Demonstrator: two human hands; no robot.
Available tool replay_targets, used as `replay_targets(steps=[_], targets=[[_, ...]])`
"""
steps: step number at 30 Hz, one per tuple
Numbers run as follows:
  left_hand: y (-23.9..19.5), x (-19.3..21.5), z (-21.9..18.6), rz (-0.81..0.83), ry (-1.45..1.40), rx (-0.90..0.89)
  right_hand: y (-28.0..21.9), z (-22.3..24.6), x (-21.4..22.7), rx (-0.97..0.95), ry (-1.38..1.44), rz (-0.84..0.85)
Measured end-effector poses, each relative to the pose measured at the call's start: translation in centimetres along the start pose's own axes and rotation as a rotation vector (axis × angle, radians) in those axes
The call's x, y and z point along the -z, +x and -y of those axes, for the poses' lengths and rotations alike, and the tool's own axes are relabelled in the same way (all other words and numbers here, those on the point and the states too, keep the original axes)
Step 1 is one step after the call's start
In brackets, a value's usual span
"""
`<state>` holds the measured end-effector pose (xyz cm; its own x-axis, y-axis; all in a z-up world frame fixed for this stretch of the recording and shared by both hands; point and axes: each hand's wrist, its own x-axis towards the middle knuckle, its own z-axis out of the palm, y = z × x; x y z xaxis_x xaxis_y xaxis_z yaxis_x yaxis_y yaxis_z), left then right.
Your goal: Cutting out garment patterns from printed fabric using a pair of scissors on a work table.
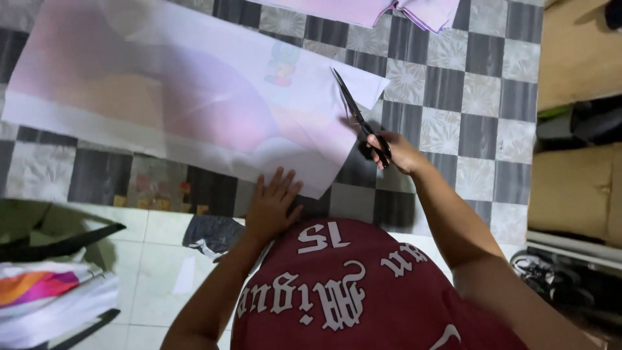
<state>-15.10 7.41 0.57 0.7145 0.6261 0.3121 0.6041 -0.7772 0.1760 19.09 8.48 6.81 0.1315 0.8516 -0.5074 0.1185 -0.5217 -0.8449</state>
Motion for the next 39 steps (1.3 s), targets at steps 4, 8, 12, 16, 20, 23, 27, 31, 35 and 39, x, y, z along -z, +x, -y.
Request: replay_targets(steps=[4, 8, 12, 16, 20, 23, 27, 31, 35, 39], targets=[[-0.1, -0.5, 0.4, -0.069, -0.023, -0.019, 0.3, 0.8, -1.0, -0.025, -0.012, -0.058], [0.4, -0.2, 0.6, -0.152, -0.024, -0.026, -0.2, 2.6, -2.0, -0.033, -0.033, -0.056], [0.9, 0.6, 0.7, -0.153, -0.063, -0.032, 0.5, 1.0, -1.8, -0.065, -0.009, -0.041], [1.1, 0.6, 1.0, -0.183, -0.09, -0.042, 1.4, -1.3, -1.9, -0.051, 0.037, -0.067], [1.5, 0.8, 1.2, -0.207, -0.07, -0.052, 1.2, -1.3, -2.3, -0.059, 0.054, -0.06], [1.6, 0.8, 1.2, -0.201, -0.058, -0.043, 1.6, -1.4, -2.7, -0.091, 0.048, -0.058], [1.8, 0.6, 1.5, -0.21, -0.027, -0.067, 2.5, -0.2, -3.5, -0.108, 0.041, -0.075], [1.9, 0.8, 1.7, -0.205, -0.017, -0.078, 3.1, 0.4, -4.0, -0.109, 0.07, -0.098], [2.1, 1.0, 1.7, -0.2, 0.011, -0.08, 3.1, 1.1, -4.5, -0.125, 0.114, -0.159], [2.0, 0.9, 1.7, -0.201, 0.005, -0.079, 3.6, -0.5, -5.0, -0.13, 0.131, -0.176]])
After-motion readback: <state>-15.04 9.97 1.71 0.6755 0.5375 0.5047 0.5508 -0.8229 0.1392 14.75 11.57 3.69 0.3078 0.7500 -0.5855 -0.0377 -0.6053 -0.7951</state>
